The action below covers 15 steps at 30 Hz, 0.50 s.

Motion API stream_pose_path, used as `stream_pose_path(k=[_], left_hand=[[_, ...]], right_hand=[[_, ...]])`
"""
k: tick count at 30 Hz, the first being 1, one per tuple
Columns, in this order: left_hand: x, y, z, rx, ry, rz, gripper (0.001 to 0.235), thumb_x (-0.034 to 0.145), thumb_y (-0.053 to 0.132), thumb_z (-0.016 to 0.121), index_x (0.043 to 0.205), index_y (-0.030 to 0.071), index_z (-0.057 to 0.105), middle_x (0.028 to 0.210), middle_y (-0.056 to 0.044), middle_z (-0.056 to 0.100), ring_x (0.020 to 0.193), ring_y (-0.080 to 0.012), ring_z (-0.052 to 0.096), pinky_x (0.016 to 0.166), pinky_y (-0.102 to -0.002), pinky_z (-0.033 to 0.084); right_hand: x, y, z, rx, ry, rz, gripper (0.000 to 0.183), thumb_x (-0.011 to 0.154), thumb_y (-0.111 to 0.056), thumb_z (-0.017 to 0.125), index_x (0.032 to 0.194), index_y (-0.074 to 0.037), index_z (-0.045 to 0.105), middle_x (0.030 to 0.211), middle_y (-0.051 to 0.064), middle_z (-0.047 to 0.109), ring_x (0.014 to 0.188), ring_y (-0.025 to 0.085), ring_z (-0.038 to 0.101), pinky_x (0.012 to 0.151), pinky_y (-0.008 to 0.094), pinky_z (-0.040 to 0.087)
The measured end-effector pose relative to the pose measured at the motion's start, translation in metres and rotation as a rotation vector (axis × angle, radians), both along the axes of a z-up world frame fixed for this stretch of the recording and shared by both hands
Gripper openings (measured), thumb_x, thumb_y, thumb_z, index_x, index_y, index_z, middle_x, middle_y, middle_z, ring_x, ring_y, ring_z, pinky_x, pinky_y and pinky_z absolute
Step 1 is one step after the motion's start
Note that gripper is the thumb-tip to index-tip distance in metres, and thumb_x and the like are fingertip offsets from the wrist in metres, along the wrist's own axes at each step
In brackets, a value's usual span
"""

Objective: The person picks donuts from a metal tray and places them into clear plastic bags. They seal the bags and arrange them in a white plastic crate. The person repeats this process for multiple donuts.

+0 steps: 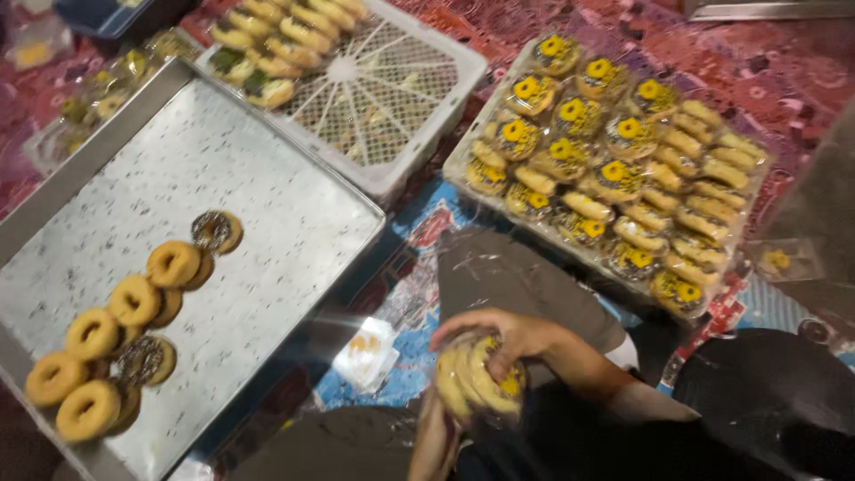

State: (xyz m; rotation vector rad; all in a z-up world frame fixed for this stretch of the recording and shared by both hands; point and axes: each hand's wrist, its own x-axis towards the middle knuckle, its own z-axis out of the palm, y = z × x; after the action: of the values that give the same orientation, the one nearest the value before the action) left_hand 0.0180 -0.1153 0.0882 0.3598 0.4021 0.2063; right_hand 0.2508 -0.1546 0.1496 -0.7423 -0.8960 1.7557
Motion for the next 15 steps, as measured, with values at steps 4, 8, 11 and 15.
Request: stream_pose_path(k=[4, 8, 11, 15], left_hand=[[0.027, -0.008, -0.04, 0.318, 0.308, -0.061, 0.072, 0.095, 0.043, 0.064, 0.155, 0.015, 0.037, 0.135, -0.011, 0.061, 0.12, -0.0241, 0.065, 0.098, -0.043, 0.06], [0.09, -0.027, -0.063, 0.359, 0.378, -0.131, 0.072, 0.087, 0.031, 0.073, 0.149, 0.016, 0.041, 0.128, -0.007, 0.065, 0.11, -0.0215, 0.068, 0.09, -0.043, 0.059], [0.162, -0.029, -0.047, 0.624, 0.234, -0.158, 0.056, 0.096, 0.034, 0.07, 0.144, 0.01, 0.054, 0.125, -0.01, 0.068, 0.11, -0.0222, 0.067, 0.091, -0.042, 0.057], [0.26, -0.034, 0.009, 1.27, 0.21, -0.242, 0.054, 0.088, 0.032, 0.078, 0.13, 0.004, 0.057, 0.118, -0.019, 0.063, 0.106, -0.031, 0.067, 0.092, -0.042, 0.054]], right_hand=[[0.003, -0.076, -0.043, -0.35, -0.198, -0.493, 0.085, 0.077, -0.031, 0.089, 0.148, -0.006, 0.049, 0.147, 0.007, 0.057, 0.135, 0.019, 0.054, 0.114, 0.036, 0.045], [0.04, -0.151, -0.056, -0.478, -0.506, -0.644, 0.068, 0.078, -0.022, 0.085, 0.139, -0.005, 0.059, 0.135, 0.011, 0.066, 0.124, 0.022, 0.063, 0.106, 0.037, 0.051], [0.139, -0.19, -0.015, -0.408, -0.976, -0.925, 0.069, 0.071, -0.003, 0.082, 0.136, -0.002, 0.06, 0.138, 0.012, 0.058, 0.117, 0.023, 0.059, 0.088, 0.038, 0.057], [0.286, -0.194, 0.04, -0.539, -0.629, -1.361, 0.053, 0.103, -0.024, 0.07, 0.147, 0.002, 0.054, 0.118, 0.015, 0.069, 0.095, 0.024, 0.072, 0.075, 0.036, 0.063]])
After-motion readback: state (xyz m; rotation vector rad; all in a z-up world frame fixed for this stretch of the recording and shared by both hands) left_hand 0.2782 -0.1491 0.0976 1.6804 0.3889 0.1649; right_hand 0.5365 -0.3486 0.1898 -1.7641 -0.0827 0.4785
